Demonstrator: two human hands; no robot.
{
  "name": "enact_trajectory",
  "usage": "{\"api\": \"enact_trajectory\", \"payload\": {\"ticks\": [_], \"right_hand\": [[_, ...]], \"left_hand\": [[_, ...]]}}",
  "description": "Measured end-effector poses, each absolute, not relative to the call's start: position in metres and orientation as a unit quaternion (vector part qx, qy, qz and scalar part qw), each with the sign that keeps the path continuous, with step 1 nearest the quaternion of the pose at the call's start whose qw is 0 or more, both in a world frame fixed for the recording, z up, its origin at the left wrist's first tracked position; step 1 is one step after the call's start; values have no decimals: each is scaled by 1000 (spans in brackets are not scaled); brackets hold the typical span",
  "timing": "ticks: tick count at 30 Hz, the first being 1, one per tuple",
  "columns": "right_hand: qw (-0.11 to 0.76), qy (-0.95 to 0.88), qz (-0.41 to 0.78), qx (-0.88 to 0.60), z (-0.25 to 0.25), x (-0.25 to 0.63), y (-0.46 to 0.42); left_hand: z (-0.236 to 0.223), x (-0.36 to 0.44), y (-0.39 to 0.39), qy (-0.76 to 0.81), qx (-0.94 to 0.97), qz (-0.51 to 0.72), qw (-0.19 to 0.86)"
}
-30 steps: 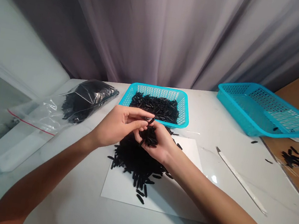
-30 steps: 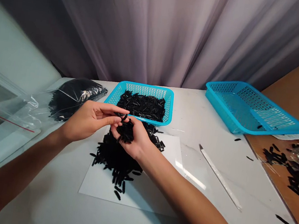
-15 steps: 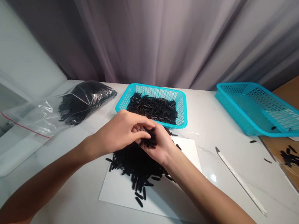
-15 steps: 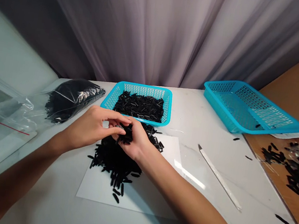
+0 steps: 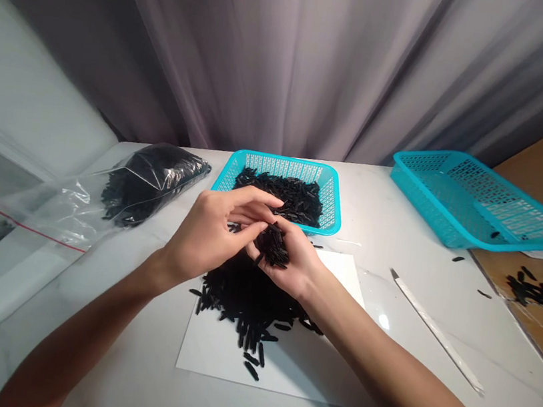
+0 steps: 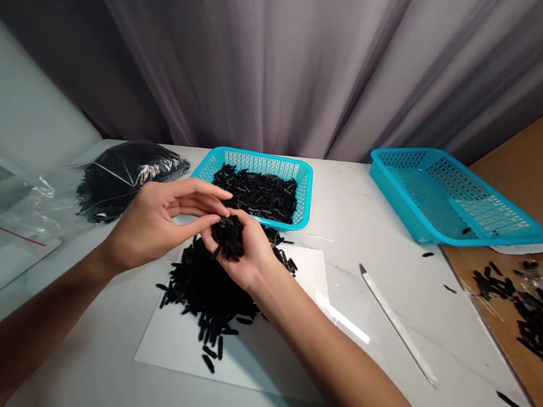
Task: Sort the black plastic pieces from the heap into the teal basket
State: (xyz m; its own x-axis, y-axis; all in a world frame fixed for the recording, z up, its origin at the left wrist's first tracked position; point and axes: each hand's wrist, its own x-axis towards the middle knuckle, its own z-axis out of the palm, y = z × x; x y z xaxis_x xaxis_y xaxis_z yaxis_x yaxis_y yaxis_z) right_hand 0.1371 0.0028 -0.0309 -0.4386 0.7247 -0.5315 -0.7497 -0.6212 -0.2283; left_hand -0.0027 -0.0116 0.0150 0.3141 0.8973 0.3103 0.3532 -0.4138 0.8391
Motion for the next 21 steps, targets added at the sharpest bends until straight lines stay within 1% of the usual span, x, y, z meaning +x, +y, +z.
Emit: {"api": "enact_trajectory", "payload": {"ticks": [7,14,21], "right_hand": [[442,20,851,-282,-31,139,3],[441,2,856,-269,-32,140,2],[433,-13,860,-268,-35,139,3]], "left_hand": [[23,-3,-13,404,670,486,390],[23,-2,-16,407,651,486,417],[25,-2,-20,420,648,487,408]]}}
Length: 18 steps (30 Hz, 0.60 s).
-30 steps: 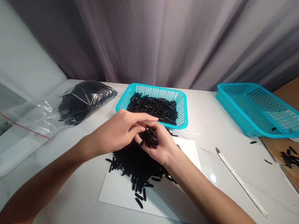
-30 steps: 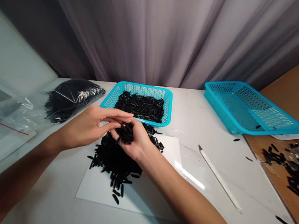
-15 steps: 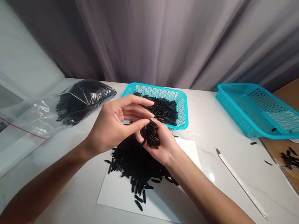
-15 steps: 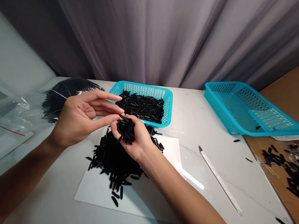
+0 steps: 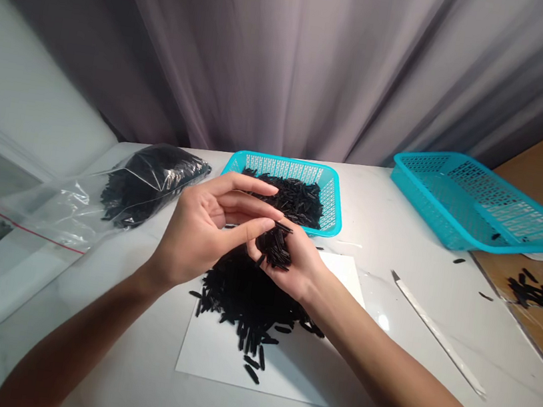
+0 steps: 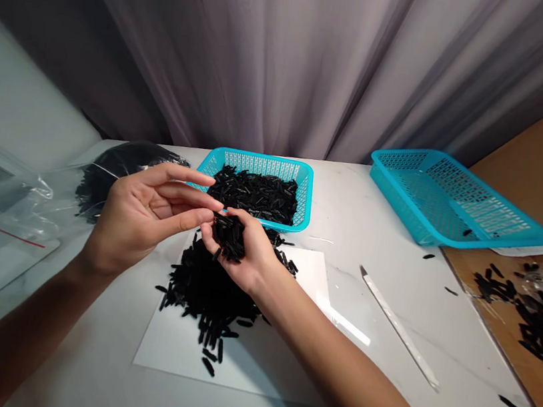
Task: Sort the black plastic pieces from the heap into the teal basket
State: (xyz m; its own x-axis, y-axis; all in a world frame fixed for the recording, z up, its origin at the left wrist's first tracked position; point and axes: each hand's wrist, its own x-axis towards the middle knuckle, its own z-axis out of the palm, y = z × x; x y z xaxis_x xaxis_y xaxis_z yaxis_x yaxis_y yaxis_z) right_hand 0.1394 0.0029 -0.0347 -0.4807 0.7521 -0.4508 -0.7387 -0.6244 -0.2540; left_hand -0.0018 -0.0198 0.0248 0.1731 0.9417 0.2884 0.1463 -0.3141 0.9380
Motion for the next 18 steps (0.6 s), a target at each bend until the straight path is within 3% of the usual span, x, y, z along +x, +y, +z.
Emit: {"api": "enact_trajectory", "payload": {"ticks": [18], "right_hand": [[423,-28,867,-263,-30,140,1]], "left_hand": [[27,-2,-21,423,637,489,420]]}}
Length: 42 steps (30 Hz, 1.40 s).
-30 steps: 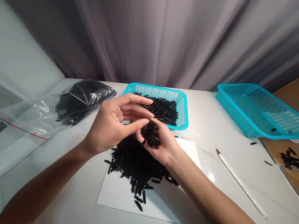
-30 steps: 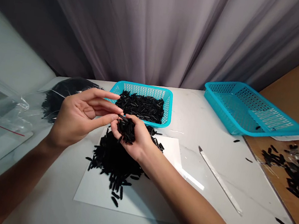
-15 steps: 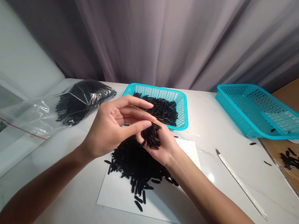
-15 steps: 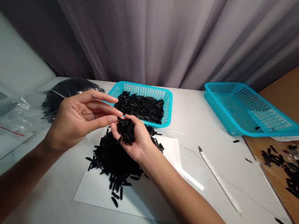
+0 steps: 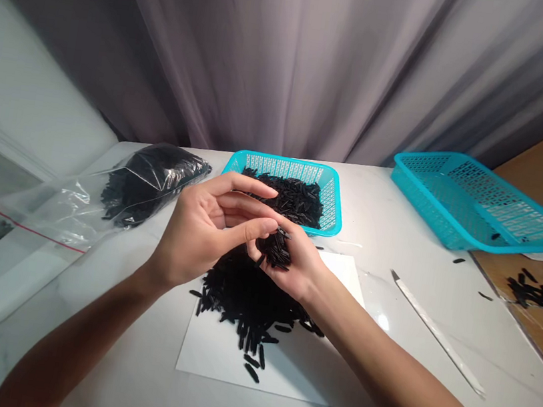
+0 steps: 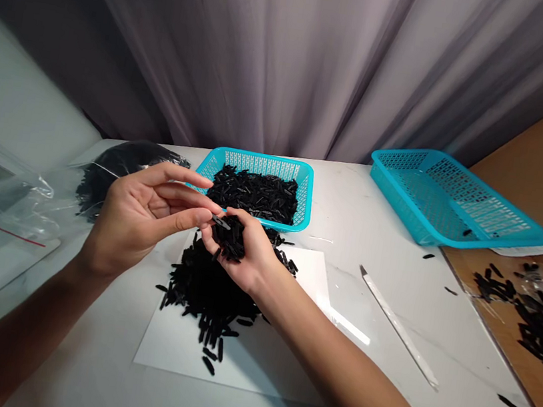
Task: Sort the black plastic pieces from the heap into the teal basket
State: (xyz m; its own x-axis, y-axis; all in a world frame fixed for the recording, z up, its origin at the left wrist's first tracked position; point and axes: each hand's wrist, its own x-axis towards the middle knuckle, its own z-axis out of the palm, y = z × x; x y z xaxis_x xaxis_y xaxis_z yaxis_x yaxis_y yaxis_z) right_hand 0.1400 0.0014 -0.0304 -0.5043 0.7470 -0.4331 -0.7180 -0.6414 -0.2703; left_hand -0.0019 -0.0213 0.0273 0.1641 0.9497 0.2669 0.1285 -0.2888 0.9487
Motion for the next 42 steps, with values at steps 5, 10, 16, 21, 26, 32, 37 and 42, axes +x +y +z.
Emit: {"api": "enact_trajectory", "payload": {"ticks": [5,10,16,21,26,32,37,42], "right_hand": [[426,-16,867,-259,-30,140,1],[424,-1,869,-255,-28,141,0],[421,19,872,-251,-27,140,0],[416,30,872,-255,-26,138,1],[385,36,879,-279,-26,138,2],[391,34,868,-305,-25,141,4],[411,12,863,-295,-12,152,9],[420,12,863,-280,-5,159,11]], "left_hand": [[27,-2,-21,413,625,492,443],[27,0,-21,413,615,497,452],[24,1,-19,409,609,499,461],[21,2,-18,405,601,504,470],[3,2,8,433,616,548,364],[-6,-8,30,456,733,481,152],[27,-14,-6,236,940,245,5],[23,-8,-12,197,943,209,-166]]}}
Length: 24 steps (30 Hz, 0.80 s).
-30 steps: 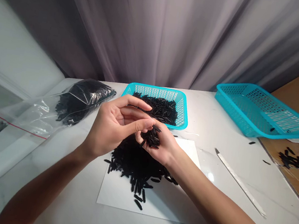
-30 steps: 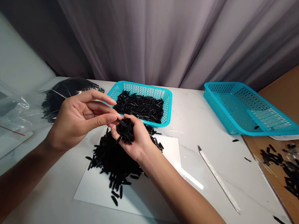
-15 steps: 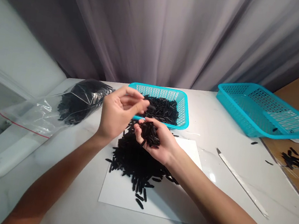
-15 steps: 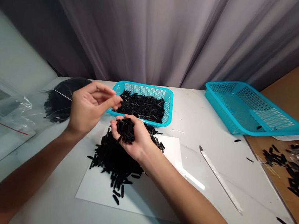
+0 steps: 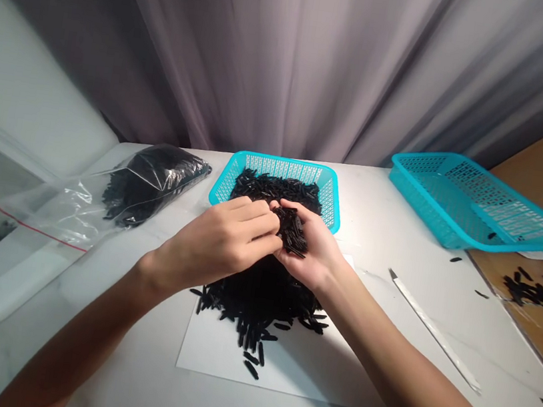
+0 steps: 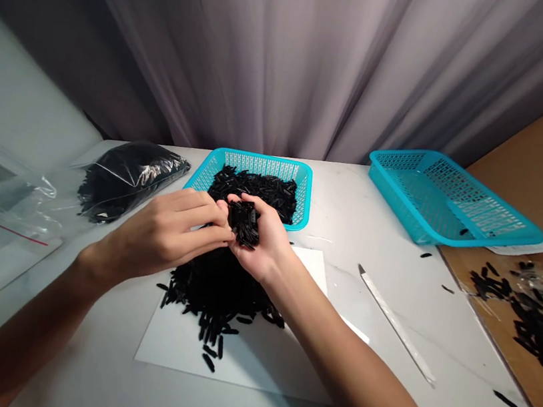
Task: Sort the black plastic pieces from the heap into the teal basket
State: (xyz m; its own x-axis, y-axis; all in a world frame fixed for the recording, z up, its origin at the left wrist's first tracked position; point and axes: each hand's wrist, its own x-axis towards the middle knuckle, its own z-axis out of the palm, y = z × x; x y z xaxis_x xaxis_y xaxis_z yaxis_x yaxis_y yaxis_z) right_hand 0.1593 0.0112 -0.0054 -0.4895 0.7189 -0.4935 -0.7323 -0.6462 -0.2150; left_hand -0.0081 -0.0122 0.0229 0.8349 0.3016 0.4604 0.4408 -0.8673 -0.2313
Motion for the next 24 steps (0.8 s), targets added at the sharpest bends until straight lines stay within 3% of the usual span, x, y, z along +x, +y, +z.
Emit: {"api": "enact_trajectory", "payload": {"ticks": [11,18,24], "right_hand": [[420,8,866,-272,-5,157,9],[429,2,862,-271,-10,156,9],[436,16,855,-280,-9,154,10]], "left_hand": [[23,-12,-13,-169,-882,-425,111],[28,-15,-18,-161,-880,-434,107],[37,-21,-34,-157,-893,-373,195]]}}
